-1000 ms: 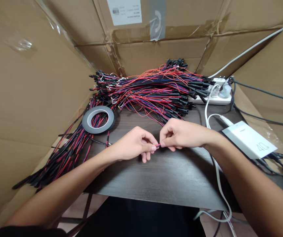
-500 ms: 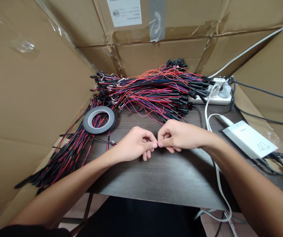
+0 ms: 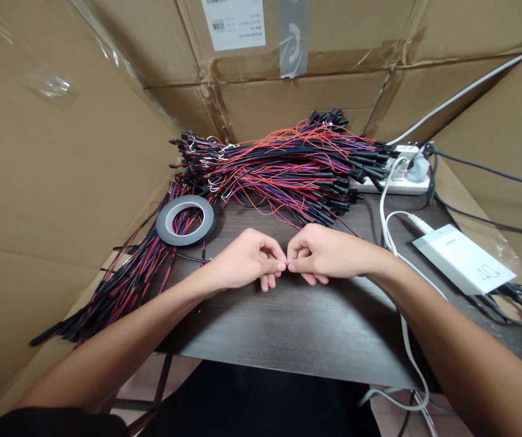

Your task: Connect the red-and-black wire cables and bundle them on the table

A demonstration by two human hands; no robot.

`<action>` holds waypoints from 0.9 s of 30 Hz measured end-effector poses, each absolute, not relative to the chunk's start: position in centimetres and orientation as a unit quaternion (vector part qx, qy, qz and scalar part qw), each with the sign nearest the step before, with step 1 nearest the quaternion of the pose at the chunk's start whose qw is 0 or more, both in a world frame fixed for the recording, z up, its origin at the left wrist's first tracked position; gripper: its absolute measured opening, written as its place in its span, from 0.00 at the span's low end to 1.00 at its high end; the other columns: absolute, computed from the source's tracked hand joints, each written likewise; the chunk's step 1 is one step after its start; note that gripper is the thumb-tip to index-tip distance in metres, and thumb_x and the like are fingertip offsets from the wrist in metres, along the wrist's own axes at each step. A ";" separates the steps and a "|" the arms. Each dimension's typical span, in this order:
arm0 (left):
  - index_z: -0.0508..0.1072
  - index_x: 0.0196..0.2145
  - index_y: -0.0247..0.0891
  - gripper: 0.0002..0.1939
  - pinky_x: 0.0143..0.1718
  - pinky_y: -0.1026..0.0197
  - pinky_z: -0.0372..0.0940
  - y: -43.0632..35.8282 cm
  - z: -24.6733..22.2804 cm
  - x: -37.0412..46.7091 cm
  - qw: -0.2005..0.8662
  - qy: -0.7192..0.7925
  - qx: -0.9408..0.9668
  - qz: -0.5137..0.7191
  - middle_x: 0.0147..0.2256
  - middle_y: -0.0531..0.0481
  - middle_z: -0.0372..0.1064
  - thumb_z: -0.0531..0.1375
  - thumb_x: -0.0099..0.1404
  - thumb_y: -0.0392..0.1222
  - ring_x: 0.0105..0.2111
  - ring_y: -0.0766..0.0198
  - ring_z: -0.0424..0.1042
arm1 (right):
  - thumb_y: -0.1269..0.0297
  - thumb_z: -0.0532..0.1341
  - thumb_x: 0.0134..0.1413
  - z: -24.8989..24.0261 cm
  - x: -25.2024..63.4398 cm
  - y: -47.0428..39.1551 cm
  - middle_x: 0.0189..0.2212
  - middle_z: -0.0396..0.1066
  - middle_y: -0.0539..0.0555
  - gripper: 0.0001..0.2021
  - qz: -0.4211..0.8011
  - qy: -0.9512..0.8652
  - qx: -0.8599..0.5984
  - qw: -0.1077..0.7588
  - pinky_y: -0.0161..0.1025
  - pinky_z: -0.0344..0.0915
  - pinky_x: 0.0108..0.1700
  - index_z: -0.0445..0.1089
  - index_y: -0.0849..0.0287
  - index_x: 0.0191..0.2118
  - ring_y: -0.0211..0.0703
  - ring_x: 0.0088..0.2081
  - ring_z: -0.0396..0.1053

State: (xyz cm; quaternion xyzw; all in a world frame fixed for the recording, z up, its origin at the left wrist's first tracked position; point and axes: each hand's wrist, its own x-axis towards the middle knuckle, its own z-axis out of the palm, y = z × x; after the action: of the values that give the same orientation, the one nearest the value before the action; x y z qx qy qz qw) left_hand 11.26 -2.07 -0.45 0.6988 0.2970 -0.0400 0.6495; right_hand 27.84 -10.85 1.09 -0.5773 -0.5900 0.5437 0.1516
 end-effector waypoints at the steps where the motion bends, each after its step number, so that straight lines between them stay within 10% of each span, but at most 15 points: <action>1: 0.71 0.27 0.28 0.06 0.15 0.68 0.66 -2.0 -0.5 11.2 0.655 0.297 0.693 -0.043 0.18 0.54 0.67 0.58 0.59 0.24 0.16 0.69 0.70 | 0.63 0.58 0.53 0.9 27.7 -10.8 0.17 0.68 0.47 0.08 0.545 -0.589 -0.577 0.153 0.30 0.54 0.20 0.67 0.60 0.26 0.31 0.16 0.60; 27: 0.72 0.28 0.29 0.06 0.15 0.70 0.63 -0.9 -1.1 10.2 0.591 0.254 0.762 -0.074 0.20 0.53 0.68 0.57 0.62 0.30 0.16 0.71 0.68 | 0.65 0.57 0.54 -0.4 27.0 -10.4 0.18 0.68 0.49 0.08 0.547 -0.591 -0.568 0.169 0.30 0.54 0.21 0.66 0.61 0.26 0.31 0.17 0.59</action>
State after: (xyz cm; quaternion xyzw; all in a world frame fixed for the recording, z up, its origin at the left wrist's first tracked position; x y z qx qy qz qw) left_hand 10.19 -0.94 -1.08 0.7617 0.2543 -0.0736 0.5913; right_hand 26.97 -10.36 -0.38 -0.5684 -0.5908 0.5473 0.1685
